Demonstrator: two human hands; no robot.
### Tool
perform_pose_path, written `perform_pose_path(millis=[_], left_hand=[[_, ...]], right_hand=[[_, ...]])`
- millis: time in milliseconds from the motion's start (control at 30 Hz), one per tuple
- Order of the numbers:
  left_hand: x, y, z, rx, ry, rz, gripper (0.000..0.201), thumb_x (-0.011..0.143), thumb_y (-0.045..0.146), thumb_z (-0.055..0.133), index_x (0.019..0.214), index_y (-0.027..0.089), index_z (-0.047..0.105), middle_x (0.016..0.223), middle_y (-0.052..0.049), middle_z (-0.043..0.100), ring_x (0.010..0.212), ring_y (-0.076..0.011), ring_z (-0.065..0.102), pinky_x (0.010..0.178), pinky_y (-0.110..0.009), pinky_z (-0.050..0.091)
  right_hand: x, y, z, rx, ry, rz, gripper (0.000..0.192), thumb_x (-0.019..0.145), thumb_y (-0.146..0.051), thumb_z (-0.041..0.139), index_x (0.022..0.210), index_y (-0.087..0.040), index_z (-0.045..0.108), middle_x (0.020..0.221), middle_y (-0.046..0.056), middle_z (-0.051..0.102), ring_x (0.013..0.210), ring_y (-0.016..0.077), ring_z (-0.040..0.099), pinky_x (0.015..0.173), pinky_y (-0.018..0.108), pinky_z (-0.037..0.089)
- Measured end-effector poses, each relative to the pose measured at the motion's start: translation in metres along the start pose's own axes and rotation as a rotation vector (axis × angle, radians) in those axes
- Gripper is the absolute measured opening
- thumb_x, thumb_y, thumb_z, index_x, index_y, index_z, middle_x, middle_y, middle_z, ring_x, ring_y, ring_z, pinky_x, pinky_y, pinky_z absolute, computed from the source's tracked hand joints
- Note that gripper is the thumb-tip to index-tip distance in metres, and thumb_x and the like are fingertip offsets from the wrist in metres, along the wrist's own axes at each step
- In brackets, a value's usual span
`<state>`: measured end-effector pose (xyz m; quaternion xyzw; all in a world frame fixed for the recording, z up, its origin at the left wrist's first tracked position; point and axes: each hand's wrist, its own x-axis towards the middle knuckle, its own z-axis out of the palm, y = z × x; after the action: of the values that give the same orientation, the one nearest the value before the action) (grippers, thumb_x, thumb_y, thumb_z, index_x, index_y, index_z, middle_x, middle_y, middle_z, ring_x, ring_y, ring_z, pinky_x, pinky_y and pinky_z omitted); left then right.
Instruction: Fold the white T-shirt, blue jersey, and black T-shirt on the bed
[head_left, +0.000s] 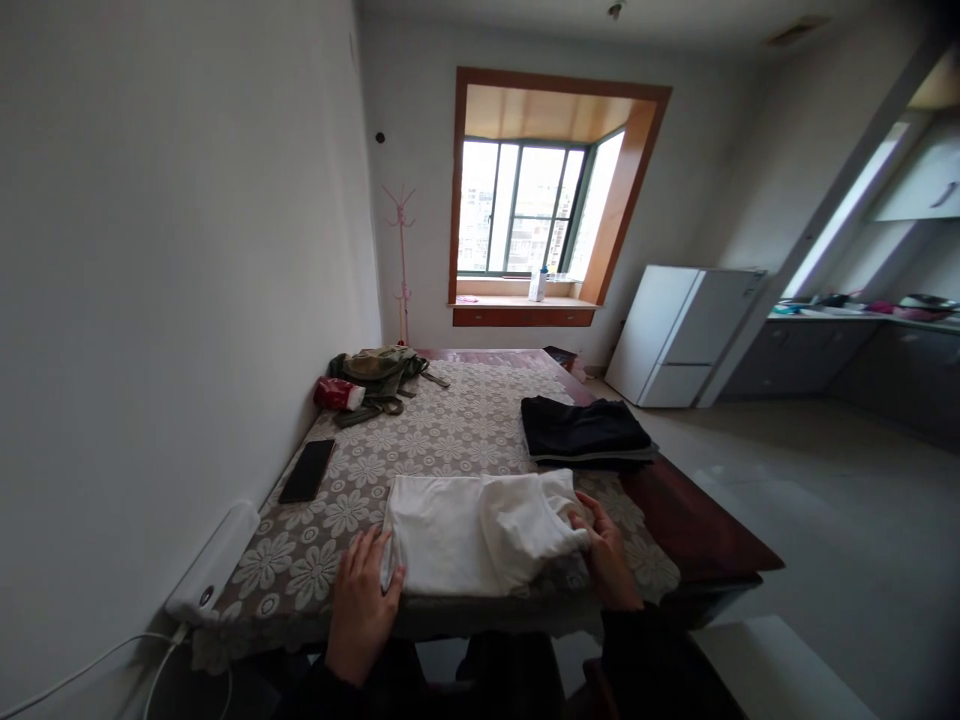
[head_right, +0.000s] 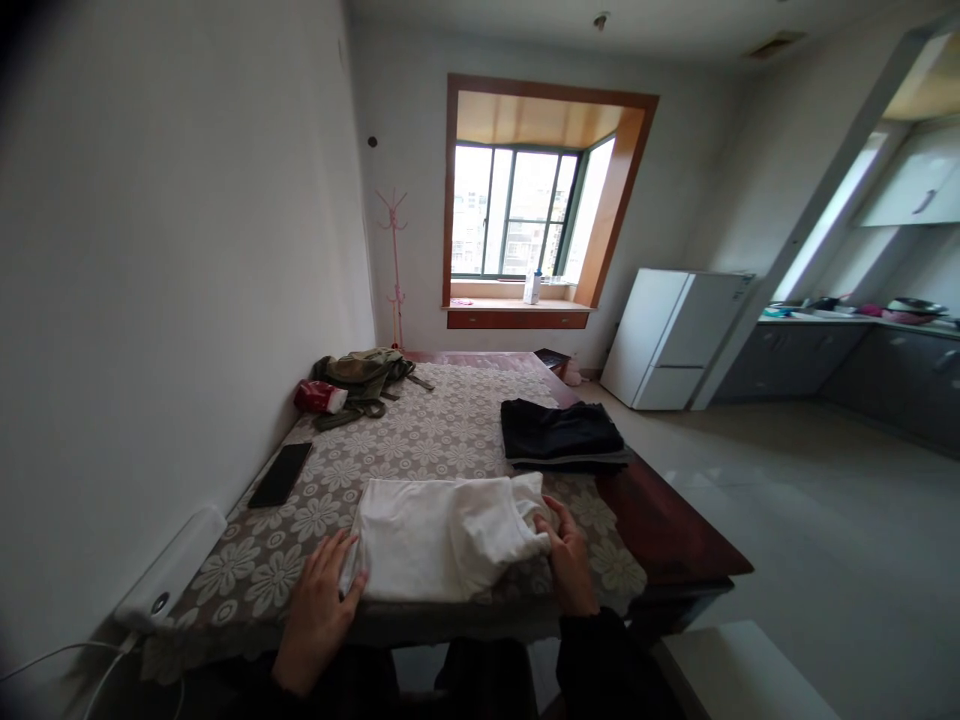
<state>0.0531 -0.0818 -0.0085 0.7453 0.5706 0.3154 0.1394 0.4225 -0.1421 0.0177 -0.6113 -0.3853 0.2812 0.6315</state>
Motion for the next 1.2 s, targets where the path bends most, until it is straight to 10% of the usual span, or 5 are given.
perform_pose_path(millis=[367,533,800,1033,1200], left_hand=[[0.011,0.076,0.033,-1.586,-0.356,-0.465,0.061,0.086,0.061,0.058,0.133,0.022,0.061,0.147,-0.012,0.058,0.138,-0.0346,0.05,0.114,-0.052,0.042],[0.014,0.073,0.022,-2.012,-0.293,-0.645,0.054,0.088,0.062,0.056,0.127,0.025,0.067,0.131,-0.009,0.07,0.139,-0.0328,0.05,0.11,-0.049,0.048],[-0.004,0.079,0.023,-1.828,-0.144,-0.637,0.062,0.086,0.065,0.058,0.133,0.026,0.064,0.136,-0.007,0.067,0.142,-0.0337,0.045,0.118,-0.049,0.04],[-0.004,0.09,0.02,-1.037,-0.331,0.046,0.06,0.095,0.056,0.045,0.149,0.029,0.048,0.168,0.002,0.021,0.156,-0.0267,0.002,0.128,-0.048,0.0],[-0.012,0.09,0.012,-1.135,-0.581,0.112,0.066,0.097,0.036,0.045,0.159,0.04,0.021,0.166,0.003,0.029,0.155,-0.0224,0.017,0.128,-0.05,0.011]], right_hand=[[-0.028,-0.07,0.115,0.412,-0.685,-0.097,0.068,0.083,-0.044,0.078,0.143,-0.034,0.048,0.123,0.006,0.064,0.097,0.0222,0.064,0.086,0.038,0.052],[-0.043,-0.044,0.138,0.248,-0.626,-0.165,0.06,0.094,-0.049,0.064,0.147,-0.036,0.04,0.138,0.009,0.056,0.105,0.0231,0.063,0.094,0.044,0.051],[-0.077,-0.03,0.136,-0.089,-0.614,-0.228,0.07,0.088,-0.055,0.07,0.148,-0.03,0.045,0.138,0.01,0.057,0.118,0.0286,0.058,0.102,0.046,0.048],[-0.061,-0.056,0.113,0.199,-0.47,-0.012,0.07,0.075,-0.067,0.077,0.133,-0.033,0.058,0.13,0.005,0.065,0.125,0.0361,0.056,0.106,0.051,0.046],[-0.049,-0.043,0.096,0.178,-0.38,0.078,0.057,0.076,-0.044,0.082,0.125,-0.024,0.061,0.114,0.007,0.072,0.106,0.0336,0.066,0.093,0.048,0.052]])
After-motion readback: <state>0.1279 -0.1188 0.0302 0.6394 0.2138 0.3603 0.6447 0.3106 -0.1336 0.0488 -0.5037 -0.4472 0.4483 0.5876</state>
